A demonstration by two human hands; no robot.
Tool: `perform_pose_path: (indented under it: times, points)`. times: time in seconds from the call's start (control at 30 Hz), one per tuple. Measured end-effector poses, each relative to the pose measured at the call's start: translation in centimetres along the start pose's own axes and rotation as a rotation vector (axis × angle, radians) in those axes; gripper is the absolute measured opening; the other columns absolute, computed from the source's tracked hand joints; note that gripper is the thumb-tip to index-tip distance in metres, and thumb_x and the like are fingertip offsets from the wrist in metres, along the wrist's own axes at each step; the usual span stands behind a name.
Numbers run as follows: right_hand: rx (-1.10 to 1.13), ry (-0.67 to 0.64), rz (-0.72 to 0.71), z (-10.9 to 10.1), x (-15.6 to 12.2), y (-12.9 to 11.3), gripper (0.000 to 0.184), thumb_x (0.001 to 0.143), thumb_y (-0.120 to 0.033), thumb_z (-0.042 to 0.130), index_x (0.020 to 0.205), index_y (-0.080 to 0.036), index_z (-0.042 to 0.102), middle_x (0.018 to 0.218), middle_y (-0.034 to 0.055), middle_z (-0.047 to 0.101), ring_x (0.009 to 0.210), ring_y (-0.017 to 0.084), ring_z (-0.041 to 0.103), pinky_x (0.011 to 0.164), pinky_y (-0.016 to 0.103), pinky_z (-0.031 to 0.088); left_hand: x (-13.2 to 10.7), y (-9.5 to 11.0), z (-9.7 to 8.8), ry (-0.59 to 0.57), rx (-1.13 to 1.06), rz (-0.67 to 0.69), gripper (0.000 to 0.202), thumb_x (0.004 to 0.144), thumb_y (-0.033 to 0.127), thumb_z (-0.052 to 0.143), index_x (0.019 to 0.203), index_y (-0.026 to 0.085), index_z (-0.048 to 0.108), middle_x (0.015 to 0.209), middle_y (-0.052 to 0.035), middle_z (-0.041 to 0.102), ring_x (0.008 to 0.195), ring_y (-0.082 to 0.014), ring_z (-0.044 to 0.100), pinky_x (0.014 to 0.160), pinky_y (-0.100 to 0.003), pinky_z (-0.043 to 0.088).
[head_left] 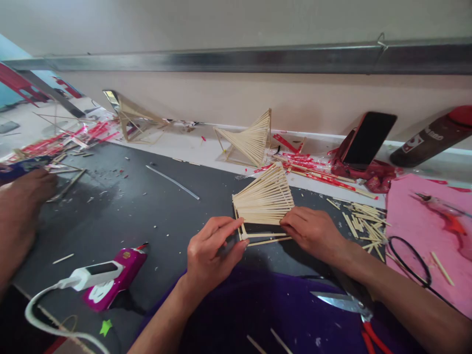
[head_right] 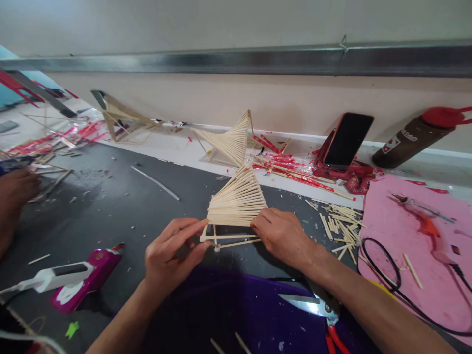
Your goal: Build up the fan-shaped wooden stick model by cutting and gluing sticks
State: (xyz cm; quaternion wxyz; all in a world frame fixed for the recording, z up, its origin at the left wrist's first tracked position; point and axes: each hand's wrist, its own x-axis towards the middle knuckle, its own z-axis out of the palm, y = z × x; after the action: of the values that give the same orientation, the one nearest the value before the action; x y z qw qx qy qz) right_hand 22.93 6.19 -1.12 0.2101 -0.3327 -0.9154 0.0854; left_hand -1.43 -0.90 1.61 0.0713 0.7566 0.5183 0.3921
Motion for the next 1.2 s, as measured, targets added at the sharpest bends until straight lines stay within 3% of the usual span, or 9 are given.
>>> perform_pose_path:
  times: [0.53, 0.8, 0.97, 1.07, 1.2]
  points:
    - [0.0, 0.035, -0.059, 0.4, -0.1, 0.6, 0.022, 0.093, -0.024, 0.045, 0.08, -0.016, 0.062, 0.074, 0.004, 0.063, 0.071, 0.014, 0.057, 0.064, 0.025, 0.038, 0.3, -0.3, -0.2, -0.011, 0.079, 0.079, 0.033, 0.076, 0.019, 0.065, 0.108, 0.017, 0.06, 0.098, -0.007, 0.062, 0.08, -0.0137, 0.061, 0.069, -0.025, 0.054]
    - [-0.061, 0.05, -0.076, 0.4, -0.3, 0.5, 0.019, 0.091, -0.019, 0.047, 0.08, -0.017, 0.063, 0.076, 0.0033, 0.064, 0.073, 0.014, 0.056, 0.064, 0.024, 0.037, 0.3, -0.2, -0.2, -0.014, 0.059, 0.075, 0.034, 0.076, 0.019, 0.065, 0.11, 0.019, 0.059, 0.098, -0.0067, 0.063, 0.076, -0.0126, 0.061, 0.064, -0.023, 0.054]
    - [0.008, 0.027, -0.059, -0.3, -0.1, 0.7, 0.02, 0.091, -0.024, 0.048, 0.082, -0.018, 0.065, 0.078, 0.0035, 0.065, 0.074, 0.013, 0.057, 0.063, 0.024, 0.039, 0.4, -0.1, -0.3, -0.026, 0.072, 0.049, 0.032, 0.077, 0.021, 0.064, 0.109, 0.02, 0.06, 0.098, -0.0059, 0.063, 0.071, -0.0109, 0.059, 0.061, -0.021, 0.053]
    - [0.136, 0.074, 0.044, -1.8, -0.6, 1.0, 0.019, 0.092, -0.026, 0.048, 0.09, -0.02, 0.066, 0.082, 0.0032, 0.067, 0.076, 0.013, 0.06, 0.066, 0.023, 0.041, 0.5, -0.1, -0.3, -0.02, 0.088, 0.054, 0.033, 0.076, 0.019, 0.065, 0.109, 0.02, 0.061, 0.098, -0.0048, 0.063, 0.07, -0.0099, 0.058, 0.062, -0.02, 0.052]
    - [0.24, 0.206, 0.386, -3.5, -2.4, 1.4, 0.017, 0.089, -0.023, 0.05, 0.098, -0.021, 0.065, 0.084, 0.0014, 0.068, 0.075, 0.014, 0.061, 0.067, 0.024, 0.044, 0.6, -0.2, -0.3, -0.023, 0.09, 0.073, 0.035, 0.075, 0.016, 0.067, 0.11, 0.019, 0.061, 0.096, -0.0034, 0.062, 0.069, -0.0087, 0.058, 0.062, -0.019, 0.05]
